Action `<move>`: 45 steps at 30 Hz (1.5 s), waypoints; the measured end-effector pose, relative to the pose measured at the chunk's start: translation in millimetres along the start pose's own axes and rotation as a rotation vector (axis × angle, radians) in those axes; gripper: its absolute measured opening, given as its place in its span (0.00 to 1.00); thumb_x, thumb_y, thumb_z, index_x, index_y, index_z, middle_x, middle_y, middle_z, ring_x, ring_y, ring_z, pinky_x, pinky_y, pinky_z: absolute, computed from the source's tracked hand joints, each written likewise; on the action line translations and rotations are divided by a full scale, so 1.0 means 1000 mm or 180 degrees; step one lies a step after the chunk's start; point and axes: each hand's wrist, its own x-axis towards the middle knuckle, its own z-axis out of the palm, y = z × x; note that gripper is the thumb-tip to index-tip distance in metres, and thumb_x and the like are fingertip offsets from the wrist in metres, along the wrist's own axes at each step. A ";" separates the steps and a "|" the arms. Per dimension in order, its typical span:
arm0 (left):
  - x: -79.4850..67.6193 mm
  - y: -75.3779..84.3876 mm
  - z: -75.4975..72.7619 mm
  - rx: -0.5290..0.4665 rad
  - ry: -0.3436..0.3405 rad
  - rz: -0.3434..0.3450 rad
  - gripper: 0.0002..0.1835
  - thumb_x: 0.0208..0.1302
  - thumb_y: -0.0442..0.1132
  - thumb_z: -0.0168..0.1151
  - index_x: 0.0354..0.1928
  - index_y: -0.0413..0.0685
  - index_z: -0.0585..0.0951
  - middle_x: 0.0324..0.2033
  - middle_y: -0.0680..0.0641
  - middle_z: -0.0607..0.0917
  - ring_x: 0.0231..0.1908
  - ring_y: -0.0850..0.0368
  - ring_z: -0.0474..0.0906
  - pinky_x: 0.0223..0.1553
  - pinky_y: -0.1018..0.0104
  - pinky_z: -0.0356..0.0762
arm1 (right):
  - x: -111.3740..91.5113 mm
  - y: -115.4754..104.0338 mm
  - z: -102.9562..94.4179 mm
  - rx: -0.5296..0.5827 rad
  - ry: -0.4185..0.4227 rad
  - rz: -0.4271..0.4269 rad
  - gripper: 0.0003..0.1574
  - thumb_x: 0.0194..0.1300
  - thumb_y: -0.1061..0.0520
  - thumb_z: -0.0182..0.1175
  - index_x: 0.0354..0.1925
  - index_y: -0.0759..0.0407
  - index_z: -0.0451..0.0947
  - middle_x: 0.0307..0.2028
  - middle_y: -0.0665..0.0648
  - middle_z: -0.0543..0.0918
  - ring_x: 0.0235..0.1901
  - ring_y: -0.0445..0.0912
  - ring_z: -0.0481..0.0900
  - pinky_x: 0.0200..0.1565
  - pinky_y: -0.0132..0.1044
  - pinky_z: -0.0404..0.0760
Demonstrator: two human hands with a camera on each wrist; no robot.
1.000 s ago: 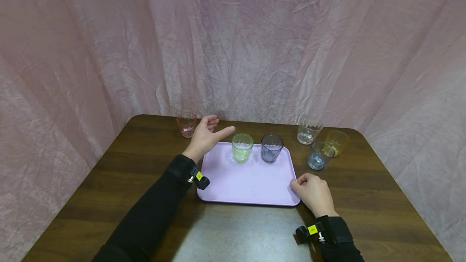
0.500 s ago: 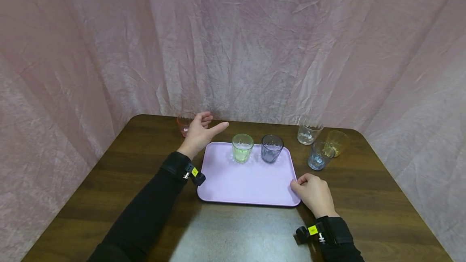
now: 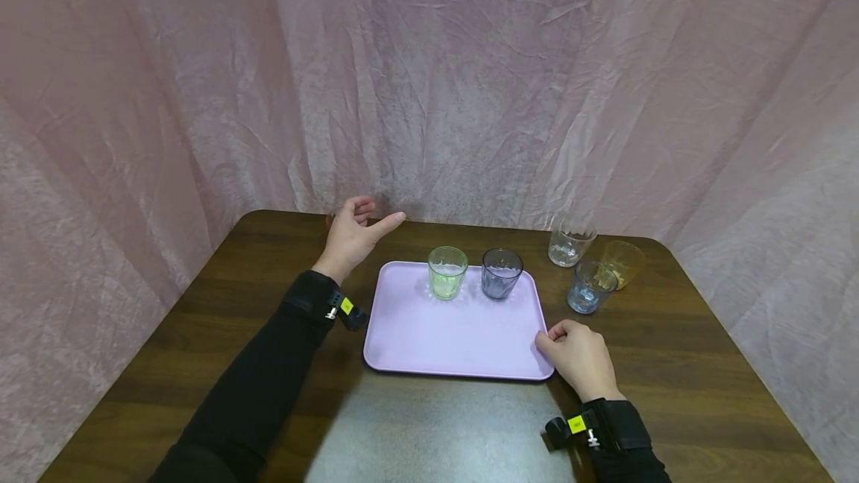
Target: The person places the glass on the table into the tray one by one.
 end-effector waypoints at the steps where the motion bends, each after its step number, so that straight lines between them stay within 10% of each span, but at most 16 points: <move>1: 0.001 0.000 -0.001 0.0002 0.0006 -0.0001 0.55 0.49 0.68 0.72 0.71 0.44 0.60 0.63 0.46 0.68 0.64 0.45 0.60 0.64 0.52 0.64 | 0.000 0.000 0.000 0.0004 -0.0002 0.0005 0.14 0.58 0.46 0.65 0.25 0.53 0.79 0.22 0.51 0.80 0.25 0.48 0.74 0.24 0.39 0.69; 26: 0.018 -0.017 -0.024 -0.0334 0.0447 -0.0043 0.53 0.51 0.60 0.75 0.72 0.49 0.57 0.65 0.48 0.64 0.60 0.52 0.63 0.41 0.50 0.83 | -0.001 -0.001 -0.001 0.0022 -0.0024 0.0026 0.14 0.59 0.46 0.64 0.25 0.54 0.80 0.22 0.51 0.80 0.24 0.48 0.74 0.24 0.39 0.69; 45: 0.032 -0.053 -0.039 -0.0134 0.0489 0.0044 0.54 0.52 0.58 0.76 0.73 0.47 0.55 0.67 0.46 0.62 0.65 0.47 0.57 0.64 0.51 0.63 | 0.001 -0.002 0.000 0.0004 0.0009 0.0054 0.14 0.58 0.46 0.64 0.24 0.53 0.80 0.22 0.50 0.81 0.24 0.48 0.74 0.24 0.39 0.70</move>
